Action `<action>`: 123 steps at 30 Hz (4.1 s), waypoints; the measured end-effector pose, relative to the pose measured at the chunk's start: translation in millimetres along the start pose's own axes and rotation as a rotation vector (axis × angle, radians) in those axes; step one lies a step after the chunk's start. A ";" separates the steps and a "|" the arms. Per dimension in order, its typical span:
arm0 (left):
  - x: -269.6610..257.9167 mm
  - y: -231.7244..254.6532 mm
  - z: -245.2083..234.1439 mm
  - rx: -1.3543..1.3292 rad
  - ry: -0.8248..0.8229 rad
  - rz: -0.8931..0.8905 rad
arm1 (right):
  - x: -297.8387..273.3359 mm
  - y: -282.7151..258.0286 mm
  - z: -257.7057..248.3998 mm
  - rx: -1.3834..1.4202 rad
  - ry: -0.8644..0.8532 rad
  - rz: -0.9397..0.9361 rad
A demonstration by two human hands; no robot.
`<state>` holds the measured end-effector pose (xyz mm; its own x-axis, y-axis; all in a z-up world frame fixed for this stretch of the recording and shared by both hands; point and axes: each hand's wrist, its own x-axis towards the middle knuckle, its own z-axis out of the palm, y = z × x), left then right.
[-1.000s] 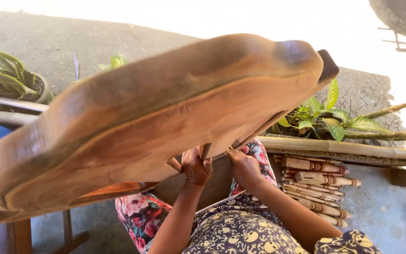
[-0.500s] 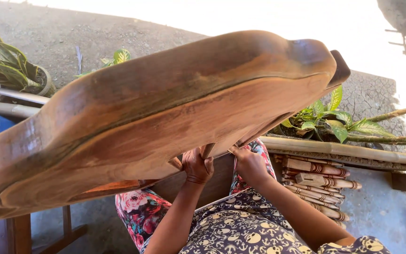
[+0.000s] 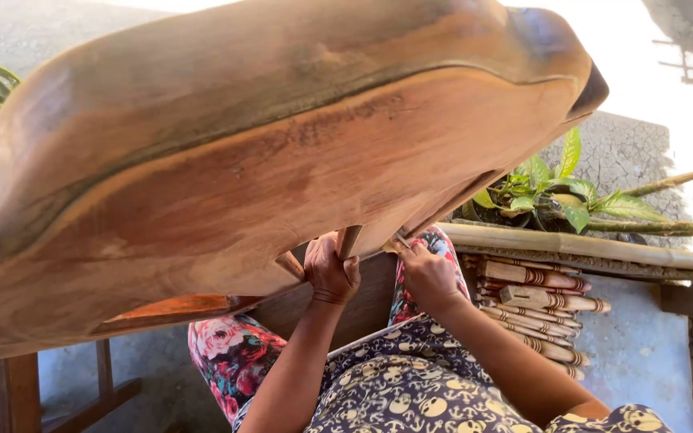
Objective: Sanding the wooden surface of a chair using a piece of sandpaper.
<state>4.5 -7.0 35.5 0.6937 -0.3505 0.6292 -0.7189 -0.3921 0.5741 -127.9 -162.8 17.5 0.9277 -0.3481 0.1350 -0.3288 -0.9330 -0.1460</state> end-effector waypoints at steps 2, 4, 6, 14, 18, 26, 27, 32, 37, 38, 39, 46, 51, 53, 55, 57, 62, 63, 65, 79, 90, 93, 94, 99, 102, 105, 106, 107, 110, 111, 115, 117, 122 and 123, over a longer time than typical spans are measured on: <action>7.4 10.0 -10.4 -0.022 -0.007 -0.003 | 1.5 -1.8 31.1 -0.226 0.058 -0.037; 9.0 13.5 -10.3 -0.017 -0.009 -0.001 | 0.0 0.1 66.8 -0.211 0.040 -0.010; 9.8 13.5 -10.9 -0.019 -0.007 0.012 | -3.1 -6.6 53.9 -0.201 0.032 0.025; 8.9 10.4 -10.7 -0.034 -0.021 -0.007 | -1.6 -8.4 48.8 -0.187 -0.045 0.151; 7.2 8.5 -12.0 -0.034 -0.025 -0.007 | -19.7 -13.5 4.7 -0.211 0.051 0.082; 1.3 5.4 -7.1 0.009 -0.011 -0.025 | -26.0 4.6 24.0 -0.162 -0.055 0.138; 0.9 6.5 -7.8 0.008 -0.011 -0.028 | -22.3 4.9 37.3 -0.163 -0.057 0.136; 4.9 7.3 -9.6 -0.003 -0.016 -0.014 | -10.0 10.3 62.9 -0.199 -0.071 0.184; 11.8 9.6 -14.0 -0.019 -0.001 -0.007 | -9.9 -8.8 43.2 -0.188 -0.028 0.146; 9.7 14.6 -15.2 -0.029 -0.002 -0.016 | -11.2 -1.9 63.9 -0.214 -0.043 0.138; 9.9 16.1 -12.9 -0.032 -0.004 -0.018 | -14.3 0.2 62.3 -0.216 -0.047 0.139; 8.4 15.3 -11.9 -0.014 0.003 -0.014 | -5.6 -1.5 52.4 -0.116 -0.137 0.175; 4.1 13.7 -9.9 -0.023 0.013 0.003 | -11.7 -5.2 62.5 -0.144 -0.204 0.177; 5.2 14.3 -10.4 -0.014 0.013 0.009 | -19.3 -19.3 49.8 -0.068 -0.217 0.197; 13.1 15.9 -12.0 0.005 0.017 0.018 | 5.0 -10.0 53.3 -0.104 -0.183 0.179; 2.1 19.0 -12.9 0.017 -0.007 0.007 | -6.6 -6.9 53.9 -0.139 -0.181 0.173; -3.1 11.9 -4.1 0.024 0.000 -0.028 | -17.0 -14.2 41.5 0.086 -0.220 0.201; 0.9 10.9 -2.2 0.023 0.002 -0.024 | -4.0 -11.5 47.5 0.086 -0.215 0.203; -2.7 14.4 -4.2 0.048 -0.016 -0.028 | 7.5 -8.5 58.6 0.071 -0.193 0.239; -0.3 10.3 -4.8 0.036 0.010 -0.015 | -2.9 -16.1 -7.5 -0.146 -0.230 0.109; 4.7 13.7 -6.9 0.031 0.026 -0.023 | 6.5 -38.6 -21.2 1.816 -0.194 0.831; 0.4 12.6 -6.6 0.028 0.027 -0.034 | -9.4 -18.8 -4.3 1.156 -0.151 0.435; 0.8 10.9 -4.8 0.021 0.030 -0.026 | -12.4 -7.9 2.7 0.531 -0.078 0.225; 11.9 17.0 -13.5 0.015 0.029 -0.009 | -15.9 12.2 2.7 -0.115 -0.095 0.086; 9.0 16.2 -13.2 0.003 0.019 -0.008 | -17.2 6.9 11.6 -0.102 -0.102 0.154; 5.8 15.0 -12.1 -0.008 0.021 -0.020 | 1.9 -54.9 -62.3 0.511 -0.264 0.413; 5.7 14.9 -12.2 -0.007 0.023 -0.018 | -3.1 -54.6 -23.1 0.880 -0.138 0.527; 5.6 15.6 -12.8 -0.005 0.025 -0.016 | -8.0 -54.5 15.2 1.248 0.000 0.631; 14.3 31.3 -22.5 -0.004 0.029 -0.022 | 9.0 -50.9 -67.5 1.792 -0.158 0.636; 18.3 25.1 -15.4 -0.007 0.039 -0.010 | 21.5 -48.7 -95.6 1.793 -0.147 0.621; 4.3 17.4 -15.1 0.011 0.034 -0.018 | 27.2 -46.0 -117.6 1.032 0.197 0.073; 1.2 15.9 -16.1 0.015 0.043 -0.018 | 19.6 -49.8 -89.4 0.779 0.389 -0.161; -10.5 2.7 -9.3 0.017 0.013 -0.014 | -10.0 -60.1 -48.9 0.465 0.405 -0.099; -9.4 8.5 -13.5 0.019 0.016 -0.017 | -7.5 -57.4 -57.9 0.465 0.403 -0.103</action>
<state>-8.8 4.5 41.5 0.7048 -0.3304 0.6278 -0.7060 -0.4140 0.5747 -126.2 -111.9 81.6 0.7809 -0.3502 0.5172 -0.0455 -0.8577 -0.5121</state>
